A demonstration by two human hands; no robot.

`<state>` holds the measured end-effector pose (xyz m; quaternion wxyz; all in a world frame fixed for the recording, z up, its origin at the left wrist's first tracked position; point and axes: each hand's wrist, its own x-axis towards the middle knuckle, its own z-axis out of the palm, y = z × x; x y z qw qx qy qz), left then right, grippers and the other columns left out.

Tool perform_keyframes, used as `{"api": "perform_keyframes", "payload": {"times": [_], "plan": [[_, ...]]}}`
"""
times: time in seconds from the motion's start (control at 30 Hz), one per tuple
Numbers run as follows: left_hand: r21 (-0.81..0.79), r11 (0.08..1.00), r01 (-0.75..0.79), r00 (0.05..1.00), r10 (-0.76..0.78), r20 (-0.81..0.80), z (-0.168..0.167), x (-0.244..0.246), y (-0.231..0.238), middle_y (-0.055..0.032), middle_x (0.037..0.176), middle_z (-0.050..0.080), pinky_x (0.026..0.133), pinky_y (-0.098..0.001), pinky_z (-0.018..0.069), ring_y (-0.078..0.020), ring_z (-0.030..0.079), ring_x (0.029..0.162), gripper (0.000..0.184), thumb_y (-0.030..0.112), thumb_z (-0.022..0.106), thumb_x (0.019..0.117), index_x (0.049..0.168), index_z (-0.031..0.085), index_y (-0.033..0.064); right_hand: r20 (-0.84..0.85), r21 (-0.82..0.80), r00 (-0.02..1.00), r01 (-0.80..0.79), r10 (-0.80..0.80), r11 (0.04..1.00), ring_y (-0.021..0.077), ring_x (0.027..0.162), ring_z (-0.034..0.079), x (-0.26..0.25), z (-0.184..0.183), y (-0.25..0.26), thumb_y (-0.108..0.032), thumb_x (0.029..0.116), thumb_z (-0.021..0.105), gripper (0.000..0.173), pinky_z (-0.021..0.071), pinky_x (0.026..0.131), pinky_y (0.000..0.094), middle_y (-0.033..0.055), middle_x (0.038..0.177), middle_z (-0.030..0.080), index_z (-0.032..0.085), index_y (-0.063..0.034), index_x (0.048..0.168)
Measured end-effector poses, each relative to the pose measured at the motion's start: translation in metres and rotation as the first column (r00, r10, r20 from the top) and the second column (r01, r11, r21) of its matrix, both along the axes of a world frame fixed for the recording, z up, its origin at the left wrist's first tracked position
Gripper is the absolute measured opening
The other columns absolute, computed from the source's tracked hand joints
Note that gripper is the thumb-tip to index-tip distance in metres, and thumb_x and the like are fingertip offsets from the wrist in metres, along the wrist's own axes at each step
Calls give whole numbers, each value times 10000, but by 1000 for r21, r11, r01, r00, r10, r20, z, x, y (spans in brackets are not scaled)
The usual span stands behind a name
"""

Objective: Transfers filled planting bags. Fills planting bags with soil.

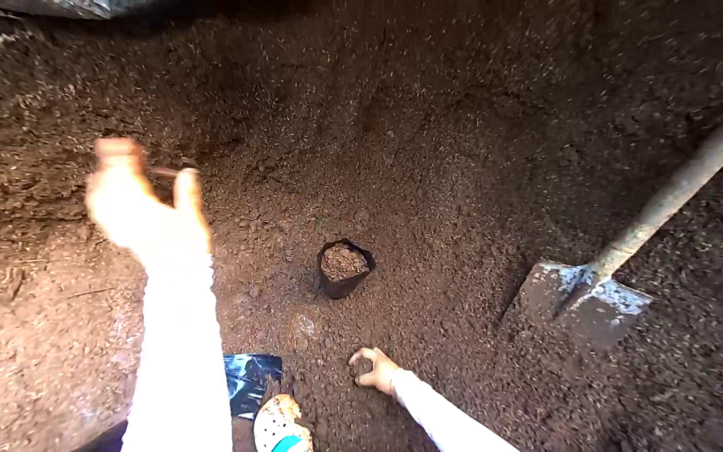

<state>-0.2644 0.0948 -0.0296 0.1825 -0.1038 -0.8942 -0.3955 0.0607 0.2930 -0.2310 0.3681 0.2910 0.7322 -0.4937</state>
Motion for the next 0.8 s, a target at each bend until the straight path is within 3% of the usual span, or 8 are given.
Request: {"api": "perform_keyframes", "payload": {"times": [0.07, 0.13, 0.23, 0.33, 0.5, 0.63, 0.73, 0.8], "plan": [[4, 986, -167, 985, 167, -47, 10, 0, -32, -238, 1674, 239, 1278, -526, 107, -399, 175, 1569, 834, 551, 579, 978, 1604, 323, 62, 11, -216, 978, 204, -207, 955, 280, 1107, 628, -8, 25, 13, -63, 904, 736, 498, 541, 921, 468, 194, 1326, 595, 570, -91, 1373], [-97, 995, 23, 999, -25, -23, 19, 34, -17, -350, 1595, 301, 1218, -655, 188, -540, 242, 1499, 503, 263, 561, 1006, 1427, 527, -11, -37, -333, 959, 255, -283, 908, 204, 869, 605, -33, 75, 27, -48, 921, 692, 486, 529, 708, 383, 145, 1201, 604, 535, -94, 1379], [-155, 846, 510, 832, -439, 338, -13, 82, 39, -259, 1516, 475, 1078, -680, 374, -505, 470, 1341, 280, 187, 534, 1047, 1228, 742, 141, -340, -345, 907, 127, -250, 930, 135, 905, 628, -73, 156, 48, -76, 858, 682, 489, 559, 730, 320, 85, 1194, 620, 543, -50, 1326], [-77, 750, 657, 605, -464, 647, -45, 98, 80, -143, 1549, 484, 1061, -578, 472, -361, 537, 1357, 366, 375, 491, 1086, 1398, 644, 260, -560, -259, 782, 149, -273, 954, 145, 936, 645, -111, 203, 57, -63, 865, 687, 417, 567, 804, 337, 91, 1133, 653, 583, -19, 1267], [131, 722, 679, 460, -558, 690, -59, 93, 99, -206, 1540, 469, 1167, -520, 400, -338, 490, 1405, 775, 66, 728, 885, 1576, 378, 70, -599, -317, 671, 302, -437, 899, 200, 964, 649, -162, 196, 48, 10, 913, 666, 387, 588, 803, 386, 120, 1186, 623, 571, -59, 1282], [166, 744, 647, 480, -567, 670, -57, 93, 96, -234, 1492, 511, 1148, -520, 421, -343, 528, 1369, 749, 44, 746, 870, 1533, 400, -1, -612, 208, 790, 169, -6, 963, 305, 1388, 461, -164, 192, 38, -139, 925, 758, 481, 423, 1119, 491, 178, 1506, 476, 610, -88, 1379], [143, 749, 647, 480, -546, 686, -53, 97, 96, -196, 1582, 433, 1196, -479, 367, -310, 457, 1446, 762, 64, 719, 914, 1578, 347, 27, -453, 563, 854, 52, 256, 825, 320, 1365, 512, -162, 185, 18, -126, 993, 657, 355, 435, 1137, 458, 180, 1462, 533, 654, -92, 1346], [174, 733, 658, 483, -588, 648, -57, 97, 95, -163, 1603, 421, 1202, -466, 366, -283, 453, 1455, 750, 47, 703, 913, 1581, 362, 52, -397, 636, 848, -22, 351, 772, 326, 1325, 552, -161, 175, 15, -74, 1007, 602, 336, 444, 1128, 459, 183, 1410, 582, 661, -69, 1338]]}}
